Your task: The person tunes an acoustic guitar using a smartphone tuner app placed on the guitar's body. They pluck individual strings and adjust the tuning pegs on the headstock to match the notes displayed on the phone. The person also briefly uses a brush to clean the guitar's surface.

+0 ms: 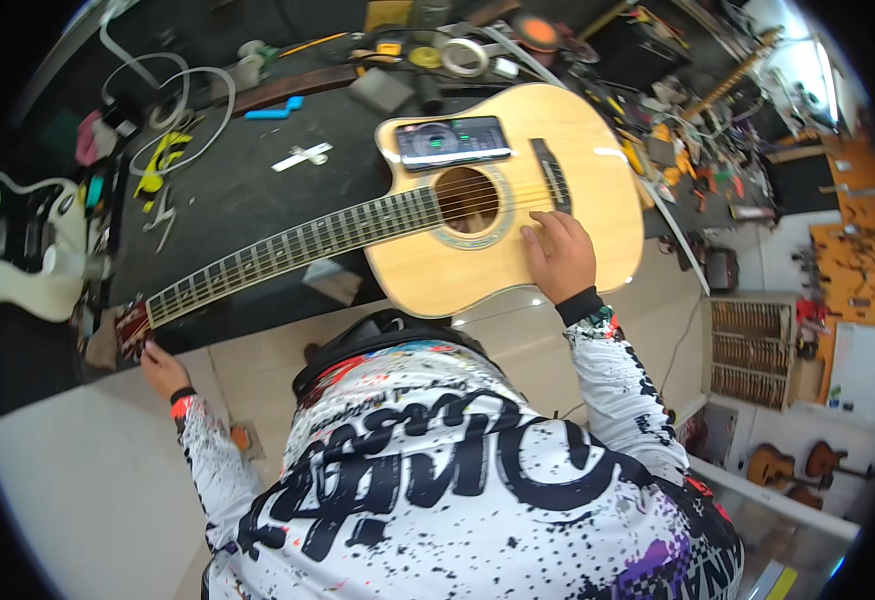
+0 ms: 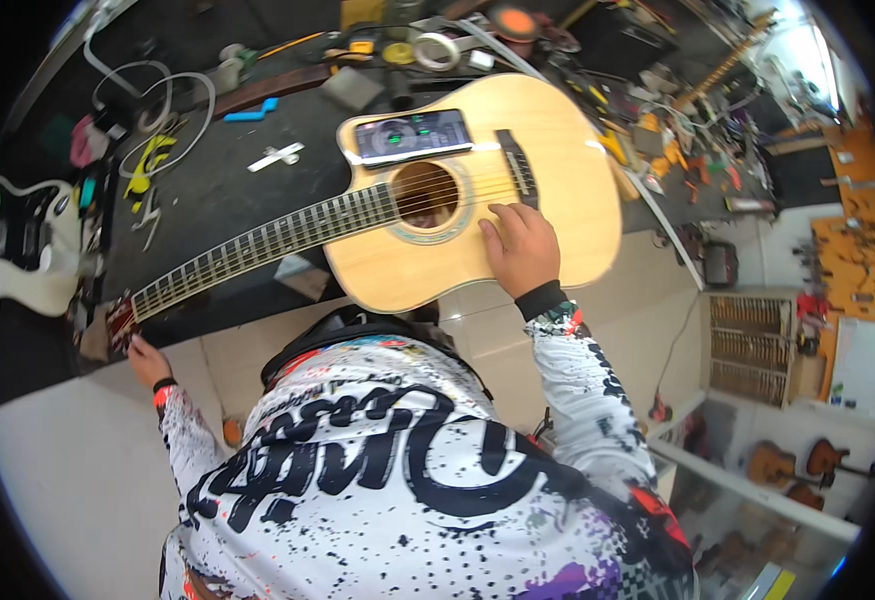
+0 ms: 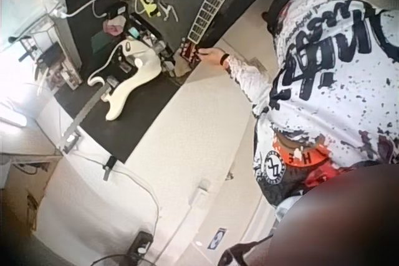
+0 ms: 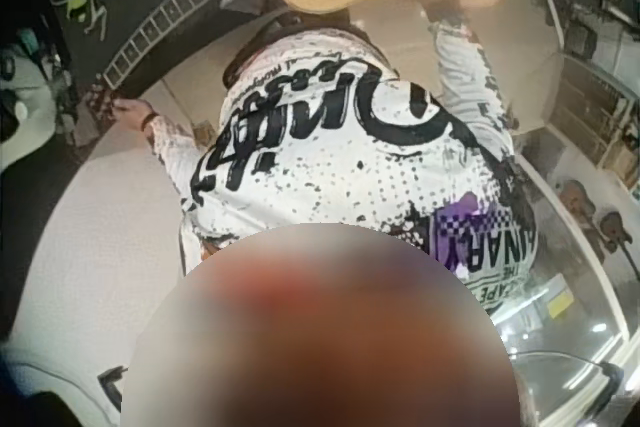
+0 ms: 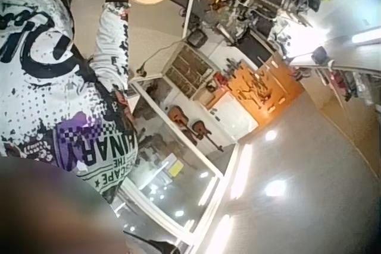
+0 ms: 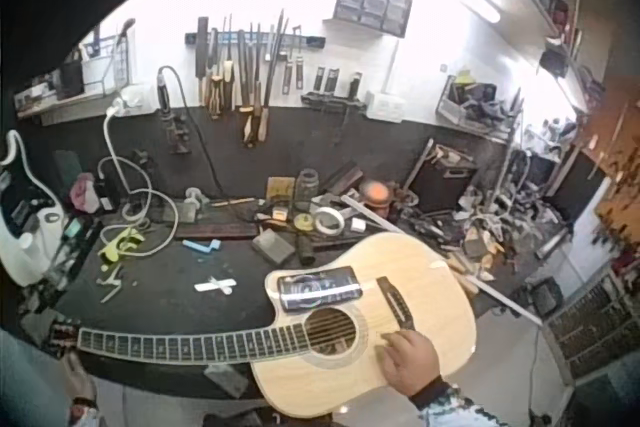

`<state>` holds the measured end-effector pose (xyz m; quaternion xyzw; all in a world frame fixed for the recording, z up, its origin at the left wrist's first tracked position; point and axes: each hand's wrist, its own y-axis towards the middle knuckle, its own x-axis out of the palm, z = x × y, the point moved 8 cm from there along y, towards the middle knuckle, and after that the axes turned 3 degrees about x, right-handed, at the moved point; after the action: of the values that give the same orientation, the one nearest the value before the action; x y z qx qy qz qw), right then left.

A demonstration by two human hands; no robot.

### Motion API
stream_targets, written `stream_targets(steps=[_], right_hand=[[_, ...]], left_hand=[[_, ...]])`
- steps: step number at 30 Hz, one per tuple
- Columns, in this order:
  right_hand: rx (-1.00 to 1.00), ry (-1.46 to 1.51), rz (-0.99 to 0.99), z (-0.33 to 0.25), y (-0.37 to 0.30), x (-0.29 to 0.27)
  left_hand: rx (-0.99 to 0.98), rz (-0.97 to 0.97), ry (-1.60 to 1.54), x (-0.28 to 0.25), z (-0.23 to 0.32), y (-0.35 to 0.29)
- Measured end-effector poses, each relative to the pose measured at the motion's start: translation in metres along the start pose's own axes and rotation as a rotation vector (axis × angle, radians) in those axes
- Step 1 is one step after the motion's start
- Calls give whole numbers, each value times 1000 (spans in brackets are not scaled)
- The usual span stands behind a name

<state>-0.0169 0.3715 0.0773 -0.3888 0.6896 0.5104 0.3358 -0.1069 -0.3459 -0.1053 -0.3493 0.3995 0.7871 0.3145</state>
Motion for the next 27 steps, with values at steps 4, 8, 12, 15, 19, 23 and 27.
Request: stream_targets(steps=[4, 8, 12, 15, 19, 23, 27], right_hand=[[314, 95, 115, 62, -13, -19], [224, -3, 107, 78, -11, -25], [174, 11, 33, 65, 3, -19], [118, -16, -5, 63, 11, -15], [40, -70, -66, 64, 16, -11], [-16, -84, -95, 62, 22, -9], [-85, -160, -119, 60, 24, -7]], left_hand=[[67, -83, 124, 2, 6, 3], [-744, -157, -784, 31, -16, -10], [-1063, -352, -1407, 39, -24, -16], [-1027, -379, -1273, 36, -29, -13], [-1029, -325, -1192, 36, -32, -14], [-1015, -358, -1187, 33, -39, -14], [-1027, -351, -1158, 35, -35, -16]])
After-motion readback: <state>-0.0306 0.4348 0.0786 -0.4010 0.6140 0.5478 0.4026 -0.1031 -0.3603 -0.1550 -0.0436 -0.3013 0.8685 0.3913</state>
